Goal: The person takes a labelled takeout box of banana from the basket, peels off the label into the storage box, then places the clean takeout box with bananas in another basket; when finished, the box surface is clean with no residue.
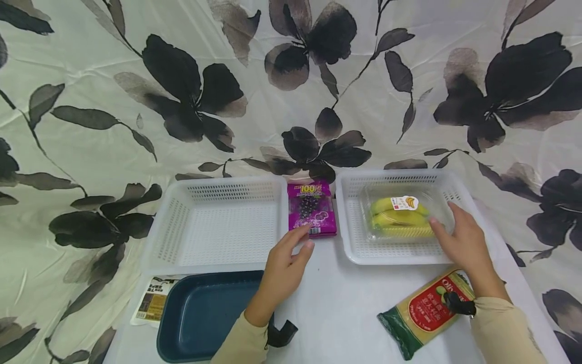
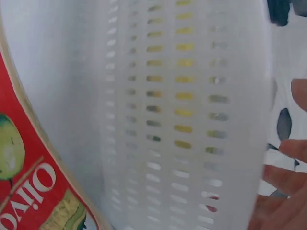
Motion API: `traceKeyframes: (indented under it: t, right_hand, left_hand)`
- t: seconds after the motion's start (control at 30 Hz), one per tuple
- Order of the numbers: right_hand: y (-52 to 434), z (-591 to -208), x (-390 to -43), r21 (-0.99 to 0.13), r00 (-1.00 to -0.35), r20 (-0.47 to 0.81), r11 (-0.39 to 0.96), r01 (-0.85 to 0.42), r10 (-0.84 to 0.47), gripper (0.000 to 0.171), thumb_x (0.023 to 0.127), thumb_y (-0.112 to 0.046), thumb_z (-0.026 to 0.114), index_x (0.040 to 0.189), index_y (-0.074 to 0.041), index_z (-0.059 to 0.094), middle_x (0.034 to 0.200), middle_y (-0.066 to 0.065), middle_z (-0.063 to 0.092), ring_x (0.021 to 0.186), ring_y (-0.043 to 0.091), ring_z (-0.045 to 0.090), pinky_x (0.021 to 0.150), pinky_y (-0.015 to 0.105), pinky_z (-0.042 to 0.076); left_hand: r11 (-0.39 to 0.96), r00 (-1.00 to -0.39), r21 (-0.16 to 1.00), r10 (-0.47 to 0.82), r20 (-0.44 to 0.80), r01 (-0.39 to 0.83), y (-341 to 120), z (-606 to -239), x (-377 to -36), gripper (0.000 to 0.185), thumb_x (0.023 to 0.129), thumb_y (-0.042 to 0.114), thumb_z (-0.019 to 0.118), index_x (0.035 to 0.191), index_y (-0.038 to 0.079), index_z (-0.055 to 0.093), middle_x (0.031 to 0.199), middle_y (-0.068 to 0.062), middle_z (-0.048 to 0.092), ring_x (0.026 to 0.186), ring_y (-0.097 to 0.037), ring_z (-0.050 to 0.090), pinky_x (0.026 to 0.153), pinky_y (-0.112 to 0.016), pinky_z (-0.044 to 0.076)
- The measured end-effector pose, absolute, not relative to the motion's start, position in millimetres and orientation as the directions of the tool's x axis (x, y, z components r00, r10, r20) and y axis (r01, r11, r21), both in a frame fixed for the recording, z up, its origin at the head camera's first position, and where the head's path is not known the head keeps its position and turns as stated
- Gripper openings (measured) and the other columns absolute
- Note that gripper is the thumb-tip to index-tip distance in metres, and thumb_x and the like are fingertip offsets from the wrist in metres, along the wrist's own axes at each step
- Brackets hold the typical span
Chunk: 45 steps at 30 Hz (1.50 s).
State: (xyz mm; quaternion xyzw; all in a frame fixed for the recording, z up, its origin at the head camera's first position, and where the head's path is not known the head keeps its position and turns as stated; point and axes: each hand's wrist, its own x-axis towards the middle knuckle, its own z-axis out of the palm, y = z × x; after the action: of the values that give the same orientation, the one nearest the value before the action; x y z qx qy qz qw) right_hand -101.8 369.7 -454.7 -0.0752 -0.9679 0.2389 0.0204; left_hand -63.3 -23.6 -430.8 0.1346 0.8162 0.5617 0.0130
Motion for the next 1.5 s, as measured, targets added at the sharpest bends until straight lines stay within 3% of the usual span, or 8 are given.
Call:
traceKeyframes:
  t: [0.27,0.4,0.53,0.83,1.17,1.33,1.5]
  right_hand:
    - [378,-462,-116,-0.448,-0.975,-0.096,0.866,0.221,0.199,0.087,0.106,-0.056,0.036,0.159,0.009,0.010,0.152,0.047,0.023,0.137,0.069,0.025,0.106,0.081,0.026]
    - [381,-465,-120,-0.454,-0.968,-0.146,0.855,0.250,0.206,0.089,0.106,-0.057,0.035,0.158,0.010,0.008,0.151,0.048,0.022,0.136,0.070,0.024,0.106,0.080,0.026]
    - [382,-467,-122,-0.458,-0.969,-0.144,0.854,0.246,0.202,0.086,0.106,-0.055,0.034,0.158,0.010,0.011,0.148,0.049,0.028,0.132,0.069,0.031,0.105,0.079,0.030]
    - [381,-471,-119,-0.444,-0.957,-0.145,0.848,0.289,0.251,0.082,0.106,-0.056,0.033,0.159,0.004,0.018,0.148,0.044,0.035,0.126,0.067,0.041,0.100,0.077,0.038]
    - [379,-475,-121,-0.418,-0.959,-0.110,0.863,0.284,0.262,0.074,0.106,-0.055,0.031,0.161,-0.005,0.024,0.144,0.042,0.044,0.122,0.065,0.047,0.093,0.076,0.043]
    - [375,-477,-122,-0.391,-0.949,-0.134,0.865,0.314,0.284,0.074,0.105,-0.058,0.029,0.162,-0.011,0.023,0.145,0.039,0.045,0.120,0.063,0.050,0.085,0.073,0.046]
    - [374,-476,-121,-0.384,-0.930,-0.148,0.847,0.369,0.338,0.072,0.105,-0.057,0.027,0.163,-0.014,0.023,0.147,0.037,0.045,0.121,0.063,0.048,0.086,0.073,0.045]
  left_hand:
    - [0.262,-0.973,0.964,0.230,-0.006,0.056,15,-445,-82,0.047,0.107,0.029,0.054,0.150,0.010,0.050,0.151,-0.013,0.052,0.135,-0.030,0.058,0.107,-0.046,0.051]
    - [0.237,-0.973,0.970,0.207,-0.102,-0.052,30,-457,-89,0.053,0.106,0.034,0.055,0.153,0.012,0.046,0.153,-0.013,0.050,0.136,-0.027,0.057,0.107,-0.044,0.052]
    - [0.224,-0.969,0.969,0.194,-0.153,-0.108,41,-467,-94,0.056,0.104,0.040,0.057,0.155,0.019,0.044,0.155,-0.007,0.049,0.135,-0.020,0.058,0.104,-0.034,0.055]
    - [0.093,-0.963,0.976,0.167,-0.211,-0.197,56,-478,-102,0.056,0.103,0.028,0.063,0.155,0.022,0.043,0.157,-0.003,0.046,0.133,-0.023,0.058,0.086,-0.027,0.061]
    - [0.107,-0.970,0.978,0.144,-0.196,-0.182,65,-490,-115,0.056,0.099,0.019,0.068,0.151,0.026,0.050,0.152,-0.007,0.052,0.126,-0.024,0.063,0.081,-0.029,0.062]
    - [0.050,-0.970,0.982,0.154,-0.186,-0.181,64,-500,-120,0.055,0.099,0.015,0.067,0.150,0.026,0.051,0.147,-0.009,0.055,0.115,-0.021,0.067,0.074,-0.028,0.062]
    - [-0.002,-0.966,0.984,0.187,-0.177,-0.180,64,-507,-123,0.055,0.098,0.016,0.068,0.149,0.026,0.052,0.140,-0.006,0.059,0.112,-0.019,0.068,0.073,-0.029,0.063]
